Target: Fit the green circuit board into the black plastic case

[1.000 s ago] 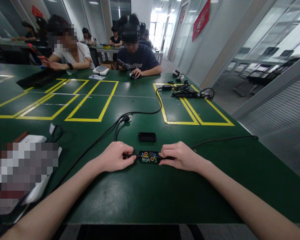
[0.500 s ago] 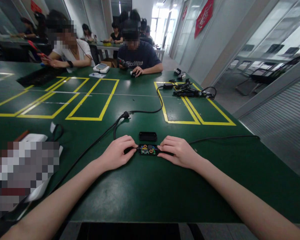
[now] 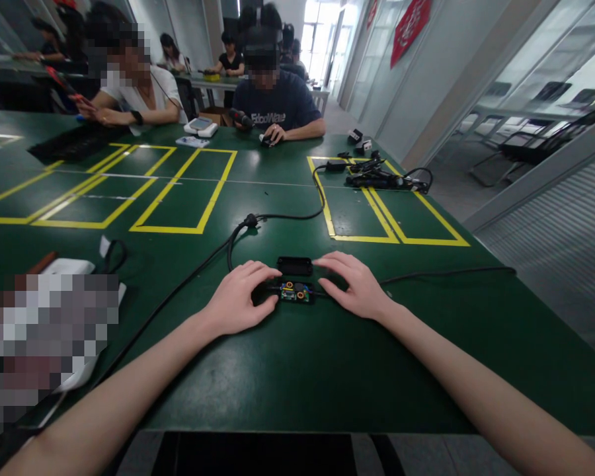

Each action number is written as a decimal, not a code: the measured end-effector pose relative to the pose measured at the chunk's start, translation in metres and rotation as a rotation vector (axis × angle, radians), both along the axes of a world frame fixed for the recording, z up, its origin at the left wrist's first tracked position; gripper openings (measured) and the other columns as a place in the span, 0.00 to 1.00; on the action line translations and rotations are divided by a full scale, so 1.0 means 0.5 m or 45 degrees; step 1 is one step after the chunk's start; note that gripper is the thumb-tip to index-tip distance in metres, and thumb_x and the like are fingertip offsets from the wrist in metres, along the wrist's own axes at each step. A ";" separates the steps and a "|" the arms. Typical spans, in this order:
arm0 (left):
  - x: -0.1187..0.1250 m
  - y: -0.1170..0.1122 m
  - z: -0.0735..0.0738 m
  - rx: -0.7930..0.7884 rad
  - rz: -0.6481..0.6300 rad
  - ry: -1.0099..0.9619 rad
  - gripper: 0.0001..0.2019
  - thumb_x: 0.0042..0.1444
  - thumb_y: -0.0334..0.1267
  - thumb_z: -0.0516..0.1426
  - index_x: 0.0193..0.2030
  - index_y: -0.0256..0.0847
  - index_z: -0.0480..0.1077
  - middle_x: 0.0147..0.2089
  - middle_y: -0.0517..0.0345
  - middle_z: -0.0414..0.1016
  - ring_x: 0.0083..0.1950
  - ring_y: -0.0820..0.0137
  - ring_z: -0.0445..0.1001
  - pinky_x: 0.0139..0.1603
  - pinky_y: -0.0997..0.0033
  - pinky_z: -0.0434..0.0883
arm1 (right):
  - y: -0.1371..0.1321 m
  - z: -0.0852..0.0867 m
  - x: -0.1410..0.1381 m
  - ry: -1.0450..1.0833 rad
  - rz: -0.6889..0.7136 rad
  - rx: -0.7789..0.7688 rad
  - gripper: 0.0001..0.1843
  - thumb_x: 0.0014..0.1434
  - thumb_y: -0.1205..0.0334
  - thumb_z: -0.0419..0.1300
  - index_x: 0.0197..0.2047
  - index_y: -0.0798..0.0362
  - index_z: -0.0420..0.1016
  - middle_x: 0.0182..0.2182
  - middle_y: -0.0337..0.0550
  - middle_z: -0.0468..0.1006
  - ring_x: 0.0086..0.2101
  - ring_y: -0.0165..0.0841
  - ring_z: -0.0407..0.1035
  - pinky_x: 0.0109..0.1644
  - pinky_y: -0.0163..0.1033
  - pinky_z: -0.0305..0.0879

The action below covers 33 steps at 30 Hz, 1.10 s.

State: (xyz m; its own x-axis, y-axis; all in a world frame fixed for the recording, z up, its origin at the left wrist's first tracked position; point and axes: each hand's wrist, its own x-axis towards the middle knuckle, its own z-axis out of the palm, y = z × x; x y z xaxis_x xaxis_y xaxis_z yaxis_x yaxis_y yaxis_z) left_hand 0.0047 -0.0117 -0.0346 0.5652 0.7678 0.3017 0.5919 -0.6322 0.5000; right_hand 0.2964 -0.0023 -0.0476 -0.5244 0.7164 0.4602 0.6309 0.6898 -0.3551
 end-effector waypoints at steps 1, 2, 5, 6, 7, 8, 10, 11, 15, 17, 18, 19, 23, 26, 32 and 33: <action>0.001 -0.001 -0.002 0.013 -0.011 0.011 0.18 0.60 0.38 0.61 0.57 0.41 0.75 0.57 0.46 0.77 0.56 0.55 0.75 0.58 0.51 0.74 | 0.002 -0.003 -0.001 -0.019 -0.052 -0.030 0.20 0.71 0.58 0.55 0.62 0.50 0.76 0.54 0.55 0.79 0.52 0.45 0.74 0.55 0.54 0.72; 0.001 -0.001 -0.005 0.030 -0.021 0.030 0.20 0.60 0.39 0.62 0.60 0.42 0.74 0.62 0.44 0.74 0.61 0.52 0.73 0.61 0.47 0.72 | 0.004 -0.006 -0.003 -0.047 -0.076 -0.064 0.22 0.72 0.57 0.55 0.66 0.48 0.74 0.58 0.55 0.77 0.55 0.46 0.72 0.57 0.56 0.70; 0.002 0.001 -0.017 0.058 -0.040 0.105 0.27 0.61 0.44 0.63 0.66 0.44 0.71 0.72 0.41 0.66 0.70 0.46 0.66 0.68 0.39 0.66 | 0.006 -0.010 -0.007 -0.101 -0.037 -0.137 0.19 0.72 0.58 0.55 0.63 0.45 0.78 0.60 0.53 0.77 0.57 0.48 0.70 0.60 0.60 0.68; 0.002 0.002 -0.020 0.057 -0.045 0.123 0.28 0.61 0.45 0.64 0.68 0.44 0.70 0.73 0.40 0.65 0.71 0.46 0.65 0.70 0.38 0.65 | 0.007 -0.010 -0.008 -0.091 -0.017 -0.152 0.17 0.72 0.59 0.56 0.59 0.46 0.80 0.59 0.52 0.78 0.56 0.47 0.71 0.59 0.60 0.69; 0.002 0.003 -0.022 0.054 -0.051 0.138 0.29 0.62 0.45 0.64 0.69 0.44 0.69 0.73 0.40 0.65 0.71 0.46 0.65 0.70 0.37 0.64 | 0.007 -0.011 -0.008 -0.066 -0.002 -0.164 0.16 0.72 0.59 0.56 0.56 0.46 0.82 0.57 0.52 0.80 0.55 0.46 0.72 0.59 0.60 0.70; 0.003 0.004 -0.024 0.049 -0.056 0.150 0.29 0.62 0.45 0.63 0.69 0.45 0.68 0.73 0.40 0.65 0.72 0.46 0.65 0.71 0.37 0.63 | 0.007 -0.011 -0.009 -0.032 0.008 -0.172 0.14 0.72 0.59 0.57 0.53 0.47 0.83 0.55 0.51 0.81 0.54 0.46 0.73 0.58 0.59 0.71; 0.003 0.005 -0.025 0.041 -0.067 0.164 0.28 0.63 0.45 0.63 0.69 0.45 0.69 0.73 0.41 0.66 0.72 0.47 0.65 0.71 0.38 0.63 | 0.008 -0.012 -0.009 0.045 0.019 -0.189 0.12 0.71 0.59 0.58 0.48 0.48 0.84 0.52 0.51 0.82 0.51 0.44 0.75 0.57 0.57 0.73; 0.004 0.005 -0.025 0.037 -0.071 0.164 0.27 0.63 0.44 0.63 0.69 0.45 0.69 0.73 0.41 0.66 0.72 0.47 0.65 0.71 0.38 0.62 | 0.008 -0.013 -0.009 0.083 0.020 -0.200 0.11 0.71 0.59 0.59 0.47 0.49 0.84 0.52 0.51 0.82 0.51 0.44 0.75 0.57 0.55 0.73; 0.006 0.004 -0.022 0.026 -0.089 0.134 0.24 0.63 0.42 0.63 0.65 0.45 0.72 0.73 0.41 0.67 0.72 0.48 0.66 0.71 0.39 0.63 | 0.007 -0.013 -0.011 0.213 0.052 -0.270 0.09 0.70 0.60 0.60 0.45 0.49 0.84 0.53 0.51 0.81 0.52 0.42 0.76 0.59 0.53 0.74; 0.007 0.003 -0.020 0.019 -0.098 0.121 0.23 0.62 0.40 0.64 0.64 0.45 0.72 0.71 0.42 0.69 0.71 0.50 0.67 0.71 0.41 0.64 | 0.005 -0.009 -0.013 0.268 0.080 -0.303 0.09 0.69 0.61 0.61 0.45 0.49 0.84 0.54 0.50 0.81 0.53 0.41 0.77 0.60 0.52 0.74; 0.008 0.003 -0.020 0.017 -0.099 0.115 0.22 0.62 0.40 0.64 0.63 0.45 0.73 0.70 0.43 0.70 0.70 0.50 0.68 0.71 0.41 0.64 | 0.003 -0.006 -0.015 0.295 0.087 -0.320 0.08 0.69 0.61 0.61 0.45 0.49 0.84 0.54 0.50 0.81 0.53 0.41 0.77 0.60 0.52 0.74; 0.008 0.003 -0.019 0.018 -0.097 0.108 0.22 0.62 0.40 0.64 0.62 0.45 0.73 0.69 0.43 0.72 0.70 0.51 0.69 0.70 0.42 0.65 | 0.001 -0.004 -0.016 0.321 0.089 -0.336 0.08 0.68 0.62 0.62 0.45 0.49 0.84 0.53 0.50 0.81 0.53 0.41 0.77 0.60 0.51 0.75; 0.007 0.004 -0.018 0.030 -0.079 0.074 0.20 0.60 0.40 0.65 0.59 0.45 0.75 0.66 0.44 0.74 0.66 0.51 0.71 0.68 0.43 0.67 | -0.007 0.003 -0.023 0.417 0.069 -0.421 0.07 0.67 0.63 0.63 0.43 0.49 0.84 0.53 0.49 0.80 0.52 0.40 0.77 0.55 0.49 0.78; 0.006 0.005 -0.020 0.035 -0.078 0.044 0.20 0.59 0.39 0.66 0.59 0.45 0.75 0.66 0.44 0.72 0.66 0.51 0.71 0.68 0.44 0.67 | -0.011 0.000 -0.027 0.500 0.068 -0.479 0.07 0.66 0.63 0.63 0.44 0.49 0.83 0.54 0.50 0.79 0.51 0.39 0.77 0.52 0.47 0.80; 0.004 0.004 -0.019 0.028 -0.083 0.022 0.20 0.59 0.39 0.67 0.58 0.44 0.76 0.60 0.46 0.74 0.62 0.53 0.73 0.66 0.48 0.69 | -0.010 -0.011 -0.031 0.571 0.069 -0.537 0.17 0.64 0.65 0.62 0.56 0.48 0.80 0.56 0.49 0.77 0.45 0.35 0.79 0.53 0.46 0.82; 0.004 0.004 -0.017 0.022 -0.086 0.024 0.20 0.59 0.39 0.67 0.58 0.44 0.76 0.59 0.47 0.75 0.61 0.54 0.73 0.65 0.48 0.70 | -0.010 -0.011 -0.031 0.568 0.069 -0.536 0.18 0.65 0.65 0.62 0.57 0.48 0.80 0.56 0.49 0.77 0.45 0.35 0.79 0.53 0.46 0.82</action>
